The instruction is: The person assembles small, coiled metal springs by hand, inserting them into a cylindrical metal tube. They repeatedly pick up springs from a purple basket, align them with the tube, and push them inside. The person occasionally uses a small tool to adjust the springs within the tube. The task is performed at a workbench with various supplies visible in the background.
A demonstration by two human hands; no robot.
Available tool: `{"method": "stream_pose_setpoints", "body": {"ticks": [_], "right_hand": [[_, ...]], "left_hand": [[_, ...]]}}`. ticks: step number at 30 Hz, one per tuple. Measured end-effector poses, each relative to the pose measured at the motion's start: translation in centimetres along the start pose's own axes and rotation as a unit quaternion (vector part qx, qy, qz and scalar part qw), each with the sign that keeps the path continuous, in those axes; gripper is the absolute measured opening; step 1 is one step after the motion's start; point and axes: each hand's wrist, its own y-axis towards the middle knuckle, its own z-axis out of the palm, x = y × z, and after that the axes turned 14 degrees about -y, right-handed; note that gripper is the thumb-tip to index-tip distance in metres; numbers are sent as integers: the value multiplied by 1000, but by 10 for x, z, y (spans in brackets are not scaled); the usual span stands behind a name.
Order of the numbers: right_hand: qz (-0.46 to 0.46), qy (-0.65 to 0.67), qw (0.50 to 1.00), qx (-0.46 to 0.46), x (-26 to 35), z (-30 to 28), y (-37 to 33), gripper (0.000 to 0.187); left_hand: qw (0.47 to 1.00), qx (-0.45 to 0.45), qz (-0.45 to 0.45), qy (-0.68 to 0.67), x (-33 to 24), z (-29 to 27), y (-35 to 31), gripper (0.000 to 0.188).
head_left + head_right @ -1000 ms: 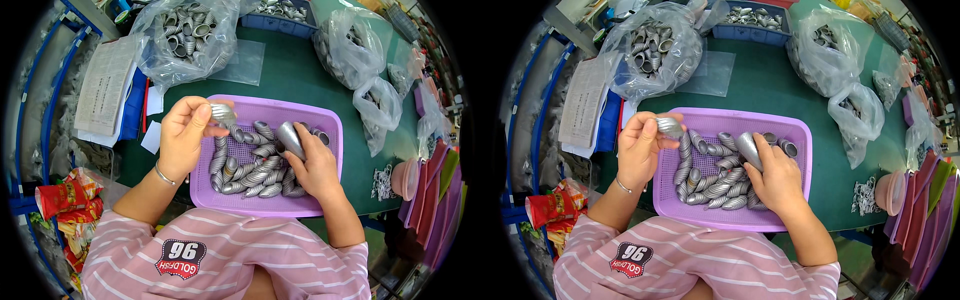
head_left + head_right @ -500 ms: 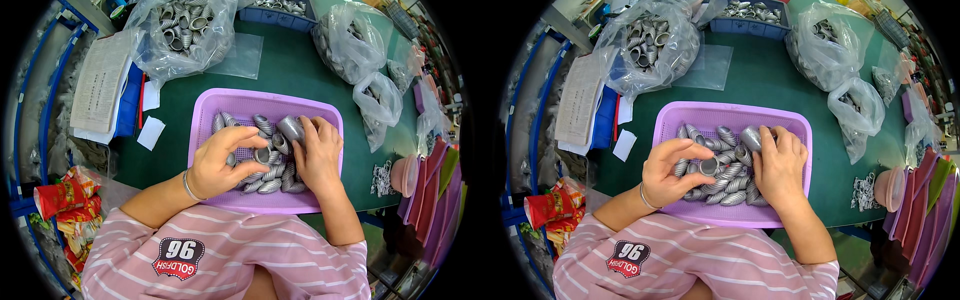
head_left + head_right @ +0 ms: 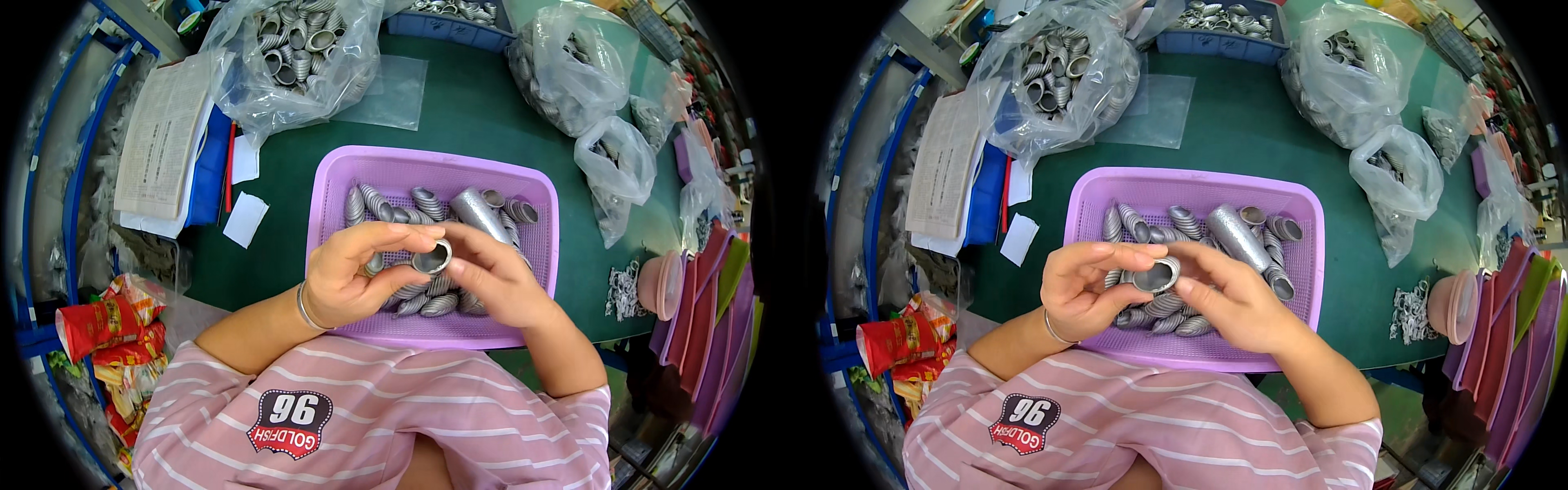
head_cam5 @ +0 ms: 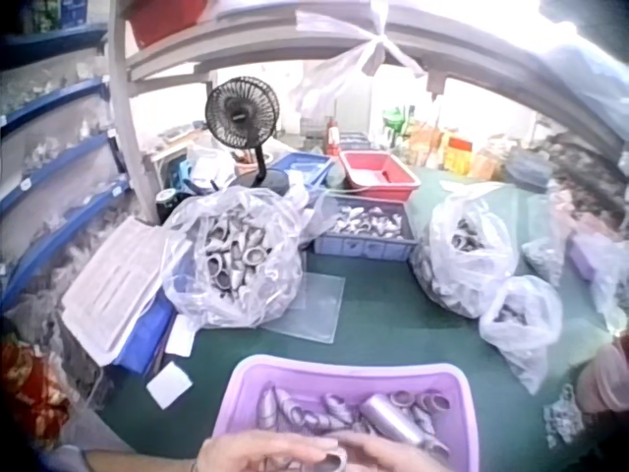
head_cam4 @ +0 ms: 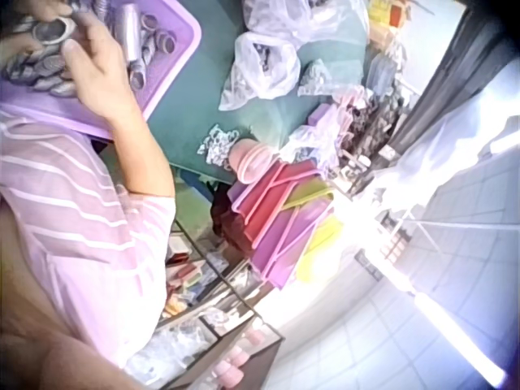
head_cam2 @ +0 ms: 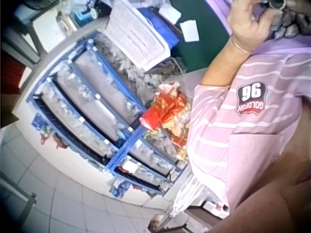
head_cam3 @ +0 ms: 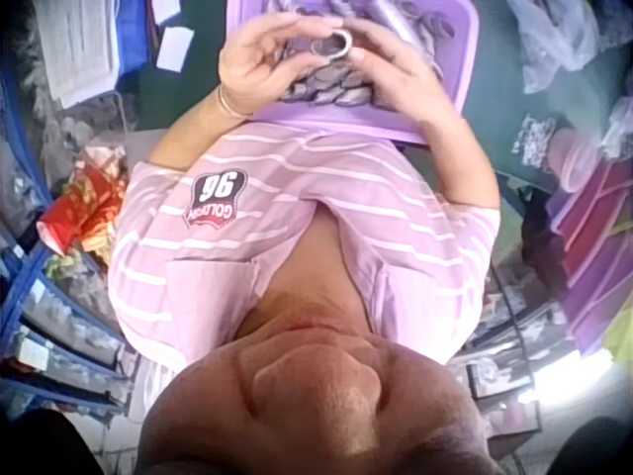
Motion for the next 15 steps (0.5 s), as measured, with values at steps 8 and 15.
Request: {"method": "stream_pose_setpoints", "body": {"ticks": [8, 15], "right_hand": [[-38, 209, 975, -59, -7, 18, 6, 37], [-144, 55, 975, -161, -15, 26, 7, 41]], "left_hand": [[994, -55, -66, 64, 0, 1, 3, 47], [937, -101, -305, -136, 0, -7, 8, 34]]}}
